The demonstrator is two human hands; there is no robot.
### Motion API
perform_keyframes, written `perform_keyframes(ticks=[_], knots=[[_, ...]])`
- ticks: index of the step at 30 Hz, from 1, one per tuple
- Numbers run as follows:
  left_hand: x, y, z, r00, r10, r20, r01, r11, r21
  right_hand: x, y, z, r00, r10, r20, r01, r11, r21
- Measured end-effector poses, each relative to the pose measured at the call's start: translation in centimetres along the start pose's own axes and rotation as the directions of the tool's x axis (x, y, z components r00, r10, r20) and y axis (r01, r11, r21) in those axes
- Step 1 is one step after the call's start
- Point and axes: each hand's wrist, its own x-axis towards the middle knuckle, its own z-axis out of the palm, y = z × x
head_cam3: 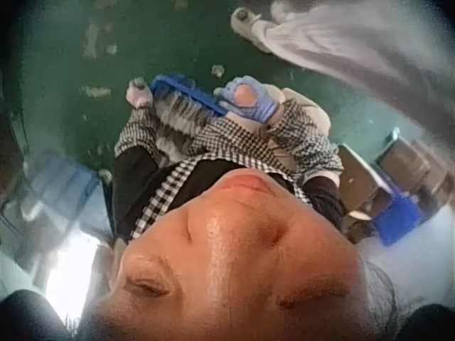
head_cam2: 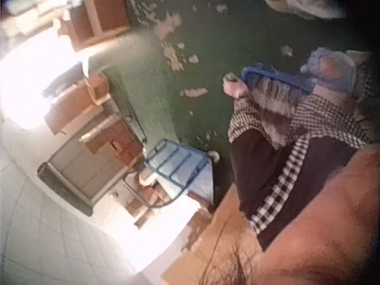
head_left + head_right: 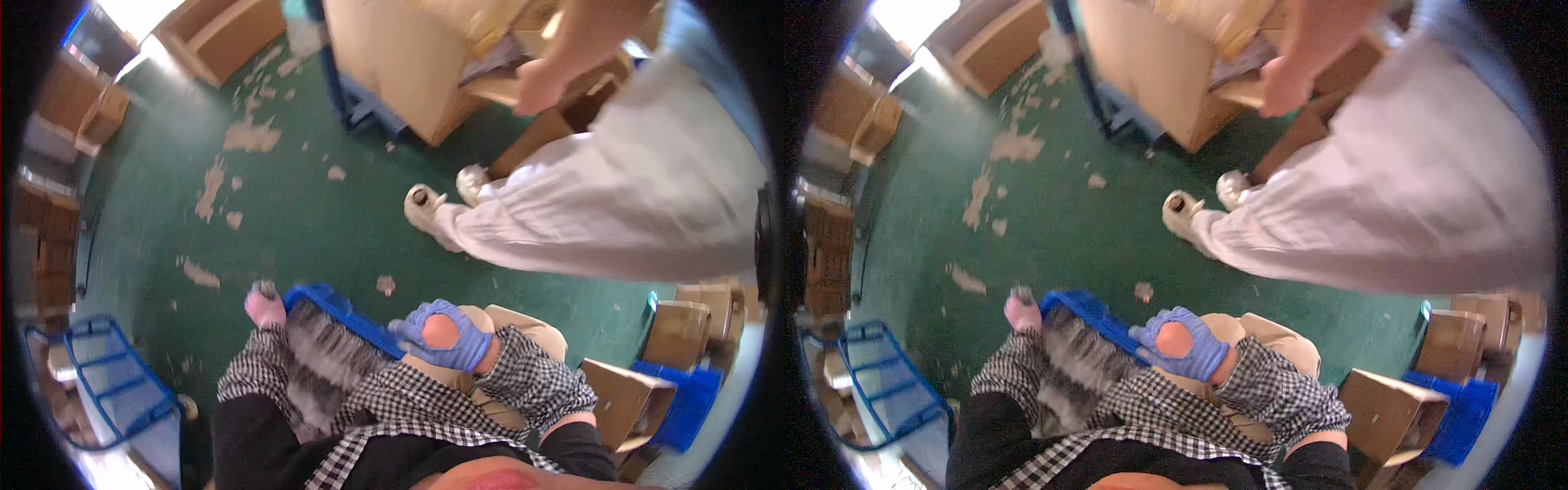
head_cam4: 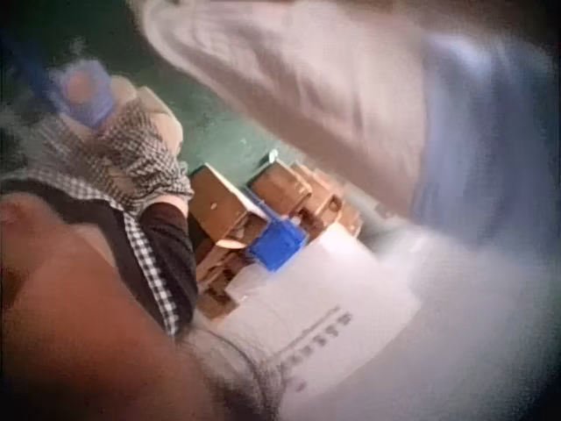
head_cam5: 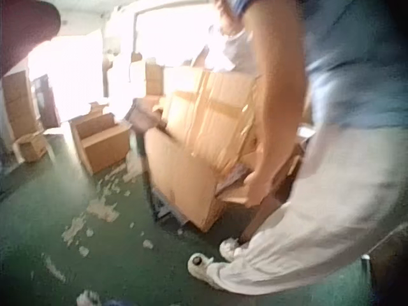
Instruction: Inspecting and counting bundles of fiber/wire materials, then moving crates and boxes in a warehouse.
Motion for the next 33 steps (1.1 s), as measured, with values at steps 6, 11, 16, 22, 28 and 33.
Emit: perform_keyframes(ticks=[6, 11, 16, 22, 28, 33], knots=[[1.2, 2.1, 0.5, 0.996, 0.042, -0.084, -0.042, 0.999, 0.004, -0.8, 4.8, 1.4, 0.977, 0.032, 0.211, -0.004, 0.991, -0.135], [0.9, -1.5, -0.9, 0.998, 0.055, -0.025, -0.055, 0.998, -0.014, 0.4, 6.8, 1.2, 0.953, 0.180, 0.243, -0.211, 0.971, 0.110], [1.6, 1.8, -0.8, 0.998, 0.024, -0.052, -0.024, 1.000, 0.014, -2.0, 4.5, 2.7, 0.888, 0.309, 0.340, -0.383, 0.907, 0.176], [1.2, 3.9, -7.0, 0.981, 0.139, 0.134, -0.162, 0.970, 0.181, -6.5, 0.6, 7.0, 0.829, 0.292, 0.476, -0.441, 0.866, 0.235], [0.5, 13.1, -20.9, 0.954, 0.293, -0.064, -0.267, 0.732, -0.626, -16.5, -0.4, 9.1, 0.742, 0.409, 0.531, -0.511, 0.858, 0.053], [-13.8, 18.1, -39.4, 0.547, 0.149, 0.824, 0.835, -0.159, -0.526, -13.3, -6.9, -0.3, 0.656, 0.482, 0.581, -0.736, 0.580, 0.350]])
